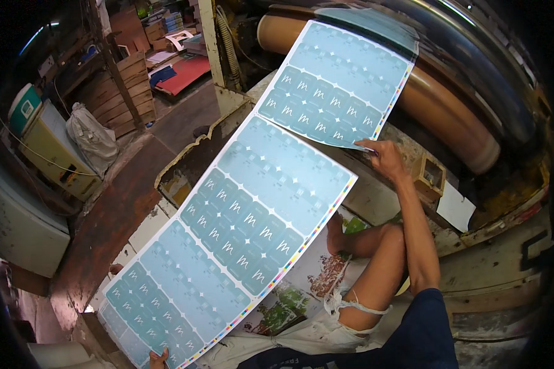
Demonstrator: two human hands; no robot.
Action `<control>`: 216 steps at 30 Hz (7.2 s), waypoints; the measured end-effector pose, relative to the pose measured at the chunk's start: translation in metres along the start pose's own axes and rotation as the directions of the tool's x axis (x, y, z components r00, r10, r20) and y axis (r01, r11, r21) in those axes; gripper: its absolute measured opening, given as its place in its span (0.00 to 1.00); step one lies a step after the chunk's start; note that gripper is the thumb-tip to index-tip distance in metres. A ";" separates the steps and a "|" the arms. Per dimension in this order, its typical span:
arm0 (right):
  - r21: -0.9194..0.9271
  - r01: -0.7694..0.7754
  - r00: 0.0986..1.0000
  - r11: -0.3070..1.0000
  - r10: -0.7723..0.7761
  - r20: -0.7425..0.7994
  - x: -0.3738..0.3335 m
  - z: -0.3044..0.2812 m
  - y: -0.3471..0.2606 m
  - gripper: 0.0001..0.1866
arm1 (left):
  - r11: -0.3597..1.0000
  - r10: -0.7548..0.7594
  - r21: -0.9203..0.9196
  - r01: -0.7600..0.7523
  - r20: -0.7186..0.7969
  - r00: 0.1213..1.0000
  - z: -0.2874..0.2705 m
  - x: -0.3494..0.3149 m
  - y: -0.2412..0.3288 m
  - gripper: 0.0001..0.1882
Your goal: The person cuts sheets of printed packaging from a large roll using scissors, moving each cut section to the floor.
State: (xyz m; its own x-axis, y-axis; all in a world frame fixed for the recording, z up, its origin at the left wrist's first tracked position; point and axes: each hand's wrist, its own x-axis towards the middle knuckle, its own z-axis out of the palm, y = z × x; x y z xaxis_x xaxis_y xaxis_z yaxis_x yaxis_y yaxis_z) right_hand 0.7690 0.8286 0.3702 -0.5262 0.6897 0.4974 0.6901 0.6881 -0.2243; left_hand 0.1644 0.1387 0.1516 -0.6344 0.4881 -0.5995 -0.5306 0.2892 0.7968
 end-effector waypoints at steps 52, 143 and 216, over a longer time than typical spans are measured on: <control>0.107 -0.325 0.737 0.940 0.181 0.652 -0.034 0.067 -0.180 0.21 | 0.116 -0.004 0.987 0.113 -0.113 0.994 0.210 0.200 -0.149 0.71; 0.012 -0.395 0.908 0.919 0.389 0.154 -0.087 0.117 -0.029 0.26 | 0.927 -0.040 0.374 -0.003 0.107 0.993 -0.032 0.089 -0.027 0.21; 0.768 -0.339 0.688 0.543 0.700 -0.191 -0.103 0.120 -0.115 0.15 | 0.988 -0.124 0.148 0.047 0.564 0.817 0.172 0.113 -0.084 0.15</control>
State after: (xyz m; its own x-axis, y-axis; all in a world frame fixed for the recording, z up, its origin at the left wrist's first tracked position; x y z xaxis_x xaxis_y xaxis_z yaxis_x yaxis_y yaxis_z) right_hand 0.6849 0.7054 0.2443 0.2165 0.9131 0.3455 0.1716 0.3128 -0.9342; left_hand 0.2337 0.3119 0.0300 -0.1354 0.8269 -0.5458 -0.4706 0.4310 0.7699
